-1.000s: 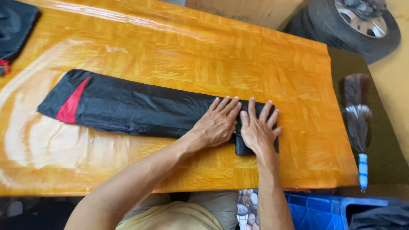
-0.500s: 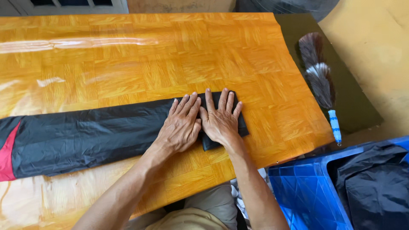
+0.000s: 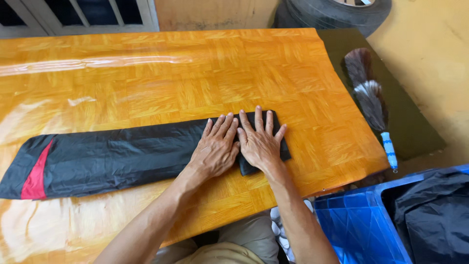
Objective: The person folds a long black fabric item on a wooden table, rolling it into a compact bundle. They then secure the bundle using a red strap and place it into a small black pouch.
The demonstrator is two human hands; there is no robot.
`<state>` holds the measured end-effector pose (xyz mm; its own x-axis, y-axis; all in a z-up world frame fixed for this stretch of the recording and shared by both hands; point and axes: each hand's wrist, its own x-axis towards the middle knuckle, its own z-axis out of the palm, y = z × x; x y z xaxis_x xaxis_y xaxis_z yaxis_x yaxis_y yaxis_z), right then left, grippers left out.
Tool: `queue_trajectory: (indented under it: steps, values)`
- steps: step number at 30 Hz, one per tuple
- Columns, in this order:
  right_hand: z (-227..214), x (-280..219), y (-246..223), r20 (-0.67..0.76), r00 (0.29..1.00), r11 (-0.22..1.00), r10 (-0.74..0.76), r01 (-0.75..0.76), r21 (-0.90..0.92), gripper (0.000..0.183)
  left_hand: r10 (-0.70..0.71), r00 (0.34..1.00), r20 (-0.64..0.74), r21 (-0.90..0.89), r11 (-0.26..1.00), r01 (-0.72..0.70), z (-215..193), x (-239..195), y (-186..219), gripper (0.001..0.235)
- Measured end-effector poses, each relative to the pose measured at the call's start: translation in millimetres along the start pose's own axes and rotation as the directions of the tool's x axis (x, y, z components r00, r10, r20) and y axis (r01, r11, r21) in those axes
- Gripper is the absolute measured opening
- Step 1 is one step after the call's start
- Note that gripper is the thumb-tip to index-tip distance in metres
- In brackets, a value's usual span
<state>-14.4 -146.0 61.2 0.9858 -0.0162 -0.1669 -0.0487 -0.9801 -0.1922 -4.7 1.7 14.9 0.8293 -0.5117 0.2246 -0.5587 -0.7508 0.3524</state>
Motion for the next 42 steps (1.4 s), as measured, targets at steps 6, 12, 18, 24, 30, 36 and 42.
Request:
queue_trajectory:
  steps: [6, 12, 18, 24, 30, 36, 42]
  values:
    - [4.8, 3.8, 5.4, -0.002, 1.0, 0.999, -0.004, 0.004, -0.032, 0.059, -0.138, 0.93, 0.341, 0.162, 0.983, 0.086, -38.4, 1.4, 4.9, 0.072]
    - [12.2, 6.0, 13.9, -0.004, 0.999, 0.997, -0.034, 0.034, -0.073, 0.06, 0.019, 0.968, 0.25, 0.218, 0.973, -0.075, -58.0, -10.3, -35.8, 0.083]
    - [23.4, 14.2, 22.9, -0.026, 0.999, 0.997, -0.036, 0.035, -0.062, 0.07, 0.12, 0.988, 0.097, 0.186, 0.973, -0.137, -35.5, -26.6, -41.8, 0.084]
    - [18.2, 10.8, 12.8, -0.075, 0.997, 0.994, -0.036, 0.028, -0.106, 0.093, 0.194, 0.981, -0.001, 0.24, 0.952, -0.189, -26.4, -26.5, -43.3, 0.084]
    - [33.3, 13.7, 16.6, -0.249, 0.964, 0.986, -0.097, 0.058, -0.159, 0.097, 0.272, 0.962, -0.031, 0.281, 0.926, -0.252, -28.1, -26.9, -47.3, 0.086]
    - [7.2, 0.4, 5.6, -0.06, 0.998, 0.994, -0.019, 0.012, -0.107, 0.089, 0.361, 0.922, 0.142, 0.139, 0.915, -0.379, -29.3, -17.1, -45.6, 0.08]
    - [-8.6, -7.8, 18.3, -0.049, 0.999, 0.991, -0.021, 0.027, 0.13, 0.109, 0.332, 0.924, 0.192, 0.087, 0.932, -0.353, -28.9, -15.9, -47.9, 0.077]
